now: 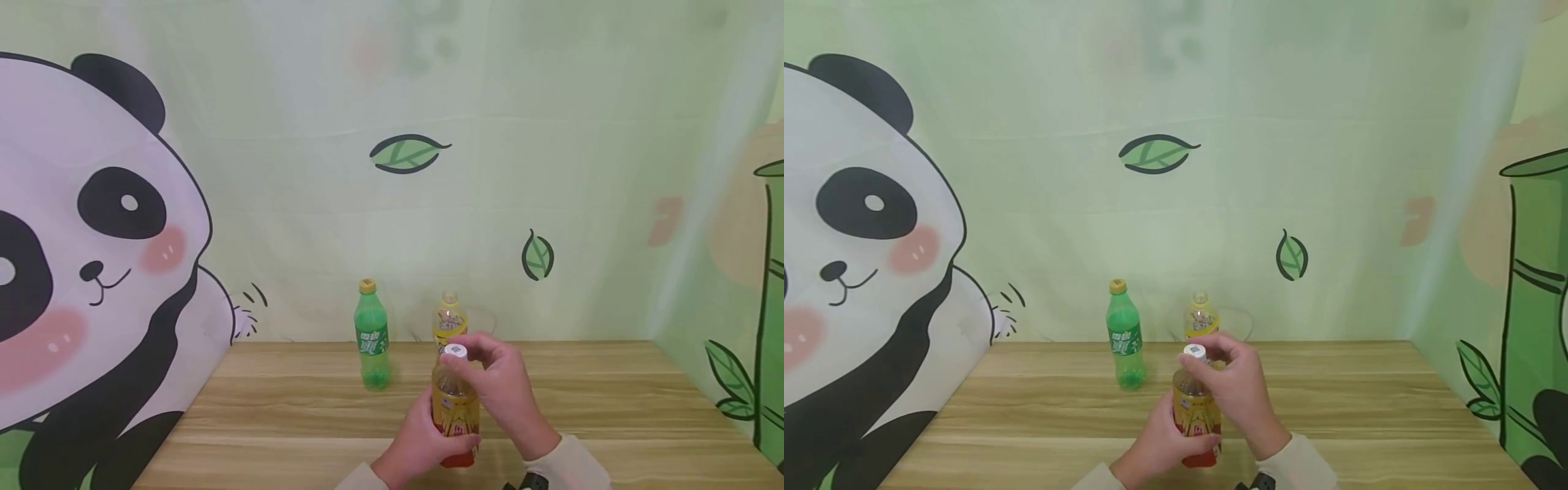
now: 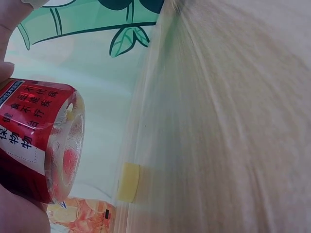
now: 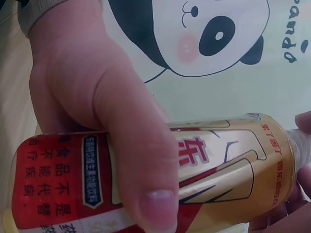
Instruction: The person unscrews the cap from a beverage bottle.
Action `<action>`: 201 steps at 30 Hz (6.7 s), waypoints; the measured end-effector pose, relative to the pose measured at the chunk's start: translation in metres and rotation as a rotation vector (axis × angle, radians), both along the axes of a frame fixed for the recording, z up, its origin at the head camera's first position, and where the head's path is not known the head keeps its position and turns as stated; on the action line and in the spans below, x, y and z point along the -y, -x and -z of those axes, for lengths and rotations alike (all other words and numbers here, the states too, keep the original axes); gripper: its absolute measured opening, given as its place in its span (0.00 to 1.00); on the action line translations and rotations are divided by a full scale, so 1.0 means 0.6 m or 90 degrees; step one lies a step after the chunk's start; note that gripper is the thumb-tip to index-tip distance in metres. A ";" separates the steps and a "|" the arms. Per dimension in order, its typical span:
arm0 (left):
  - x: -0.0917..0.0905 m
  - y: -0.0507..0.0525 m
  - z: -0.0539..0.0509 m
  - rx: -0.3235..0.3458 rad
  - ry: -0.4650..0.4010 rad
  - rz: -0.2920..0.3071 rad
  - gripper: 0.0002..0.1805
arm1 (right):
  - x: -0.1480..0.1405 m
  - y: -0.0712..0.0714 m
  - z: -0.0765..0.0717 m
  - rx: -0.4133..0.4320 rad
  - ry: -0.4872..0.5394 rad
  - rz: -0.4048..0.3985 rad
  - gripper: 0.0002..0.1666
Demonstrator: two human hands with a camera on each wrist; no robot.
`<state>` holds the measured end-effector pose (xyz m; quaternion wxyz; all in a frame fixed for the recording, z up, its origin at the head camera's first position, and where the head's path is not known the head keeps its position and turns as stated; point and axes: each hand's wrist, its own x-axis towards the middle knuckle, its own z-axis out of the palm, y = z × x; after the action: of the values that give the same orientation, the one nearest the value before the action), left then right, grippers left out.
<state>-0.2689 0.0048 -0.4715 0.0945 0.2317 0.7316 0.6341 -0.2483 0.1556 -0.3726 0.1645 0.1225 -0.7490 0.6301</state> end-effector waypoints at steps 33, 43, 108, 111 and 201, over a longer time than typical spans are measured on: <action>-0.001 0.001 0.003 -0.014 -0.006 0.012 0.36 | 0.007 -0.012 -0.007 0.016 -0.073 0.157 0.24; -0.002 0.002 0.003 -0.004 -0.005 0.009 0.37 | 0.000 -0.010 -0.006 0.010 -0.070 0.128 0.20; -0.150 0.111 -0.005 -0.081 0.106 -0.112 0.37 | -0.178 -0.026 0.078 -0.025 -0.202 -0.206 0.12; -0.160 0.126 -0.004 -0.070 0.109 -0.119 0.38 | -0.193 -0.020 0.093 -0.021 -0.213 -0.206 0.12; -0.101 0.101 0.033 -0.005 0.234 -0.050 0.61 | -0.198 0.006 0.104 0.014 -0.392 -0.184 0.22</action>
<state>-0.3293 0.0654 -0.4915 0.1077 0.1843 0.8441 0.4919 -0.2521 0.2743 -0.4347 0.0210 0.2643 -0.8808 0.3923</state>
